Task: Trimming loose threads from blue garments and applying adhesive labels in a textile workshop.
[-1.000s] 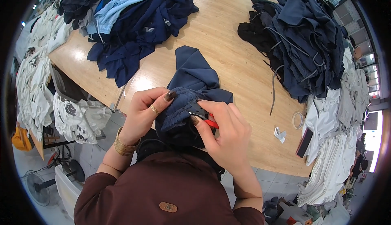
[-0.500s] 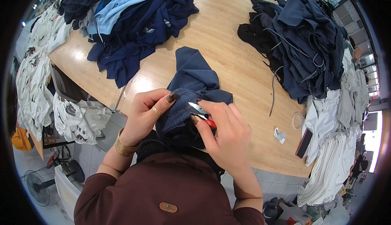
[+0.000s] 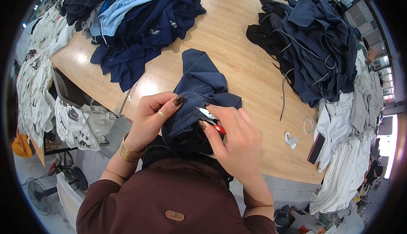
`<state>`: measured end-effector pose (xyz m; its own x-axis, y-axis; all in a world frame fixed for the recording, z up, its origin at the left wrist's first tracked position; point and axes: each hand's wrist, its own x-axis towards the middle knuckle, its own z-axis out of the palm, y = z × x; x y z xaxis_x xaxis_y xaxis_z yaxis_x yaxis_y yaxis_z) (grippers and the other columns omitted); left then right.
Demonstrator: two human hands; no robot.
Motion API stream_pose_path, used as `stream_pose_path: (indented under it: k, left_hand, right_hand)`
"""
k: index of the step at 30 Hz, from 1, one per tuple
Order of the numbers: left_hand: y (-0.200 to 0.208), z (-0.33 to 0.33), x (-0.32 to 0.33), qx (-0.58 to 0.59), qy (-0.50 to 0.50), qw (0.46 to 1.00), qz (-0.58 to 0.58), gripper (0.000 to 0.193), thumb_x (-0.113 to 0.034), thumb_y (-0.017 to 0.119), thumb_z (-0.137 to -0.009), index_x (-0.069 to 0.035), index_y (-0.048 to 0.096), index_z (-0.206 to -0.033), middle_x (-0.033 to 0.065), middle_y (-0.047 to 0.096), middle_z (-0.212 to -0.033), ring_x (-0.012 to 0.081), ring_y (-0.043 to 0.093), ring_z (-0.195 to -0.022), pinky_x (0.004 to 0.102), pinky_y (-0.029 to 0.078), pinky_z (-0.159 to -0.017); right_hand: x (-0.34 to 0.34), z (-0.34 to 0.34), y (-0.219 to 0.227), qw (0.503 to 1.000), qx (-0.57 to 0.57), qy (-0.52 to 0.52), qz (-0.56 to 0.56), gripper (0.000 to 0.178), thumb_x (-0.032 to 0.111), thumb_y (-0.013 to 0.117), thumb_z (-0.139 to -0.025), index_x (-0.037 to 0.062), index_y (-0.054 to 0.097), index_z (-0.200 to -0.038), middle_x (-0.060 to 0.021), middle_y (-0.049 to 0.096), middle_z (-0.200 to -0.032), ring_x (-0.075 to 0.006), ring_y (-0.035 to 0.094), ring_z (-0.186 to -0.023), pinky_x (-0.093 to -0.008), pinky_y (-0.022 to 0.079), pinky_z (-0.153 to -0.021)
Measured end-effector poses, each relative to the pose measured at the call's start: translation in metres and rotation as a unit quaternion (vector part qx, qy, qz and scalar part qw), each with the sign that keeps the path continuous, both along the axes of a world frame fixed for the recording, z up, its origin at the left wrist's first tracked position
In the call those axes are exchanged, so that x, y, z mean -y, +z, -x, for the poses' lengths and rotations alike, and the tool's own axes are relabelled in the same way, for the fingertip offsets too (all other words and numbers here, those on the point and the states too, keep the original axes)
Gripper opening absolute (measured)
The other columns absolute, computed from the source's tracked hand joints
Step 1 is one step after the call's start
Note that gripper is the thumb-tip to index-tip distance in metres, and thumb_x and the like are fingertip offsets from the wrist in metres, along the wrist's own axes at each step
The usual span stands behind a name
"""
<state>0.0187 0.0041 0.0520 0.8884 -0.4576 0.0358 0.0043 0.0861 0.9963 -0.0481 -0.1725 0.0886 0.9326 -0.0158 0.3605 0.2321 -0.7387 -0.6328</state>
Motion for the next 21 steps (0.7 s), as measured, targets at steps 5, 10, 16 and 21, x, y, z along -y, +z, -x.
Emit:
stream_pose_path:
  k: [5, 10, 16, 21]
  left_hand:
    - [-0.001, 0.001, 0.0, 0.004, 0.0, 1.0, -0.004, 0.023, -0.018, 0.054, -0.094, 0.003, 0.062, -0.09, -0.0062, 0.05, -0.068, 0.0011, 0.04, -0.065, 0.0178, 0.034, -0.056]
    - [-0.001, 0.001, 0.001, 0.004, -0.001, 1.0, -0.004, 0.023, -0.018, 0.054, -0.094, 0.003, 0.062, -0.09, -0.0063, 0.05, -0.068, 0.0011, 0.04, -0.065, 0.0178, 0.034, -0.056]
    - [-0.003, 0.0, 0.003, -0.019, -0.008, 1.0, 0.013, 0.025, -0.019, 0.053, -0.095, 0.003, 0.061, -0.088, -0.0067, 0.048, -0.068, 0.001, 0.038, -0.065, 0.0179, 0.033, -0.056]
    - [-0.007, -0.003, 0.002, -0.026, -0.018, 0.999, 0.03, 0.025, -0.02, 0.053, -0.095, 0.002, 0.06, -0.085, -0.007, 0.046, -0.068, 0.001, 0.037, -0.065, 0.0183, 0.032, -0.056]
  right_hand:
    - [0.0, -0.001, -0.003, 1.0, 0.005, 0.001, -0.006, 0.022, 0.006, 0.069, -0.073, 0.0063, 0.062, -0.093, -0.0033, 0.064, -0.084, -0.0209, 0.056, -0.068, -0.0301, 0.044, -0.059]
    - [-0.001, 0.0, -0.006, 0.999, -0.005, -0.005, -0.039, 0.021, 0.006, 0.068, -0.074, 0.0056, 0.062, -0.094, -0.0043, 0.064, -0.084, -0.0203, 0.056, -0.069, -0.03, 0.044, -0.059]
    - [0.001, 0.001, -0.014, 0.989, -0.05, 0.003, -0.136, 0.02, 0.006, 0.066, -0.08, 0.0037, 0.06, -0.099, -0.0067, 0.063, -0.085, -0.0164, 0.056, -0.07, -0.0257, 0.044, -0.063]
    - [-0.002, -0.005, -0.016, 0.882, -0.121, 0.024, -0.456, 0.022, 0.01, 0.062, -0.087, 0.0, 0.053, -0.105, -0.0023, 0.058, -0.085, -0.0062, 0.052, -0.079, -0.0205, 0.043, -0.07]
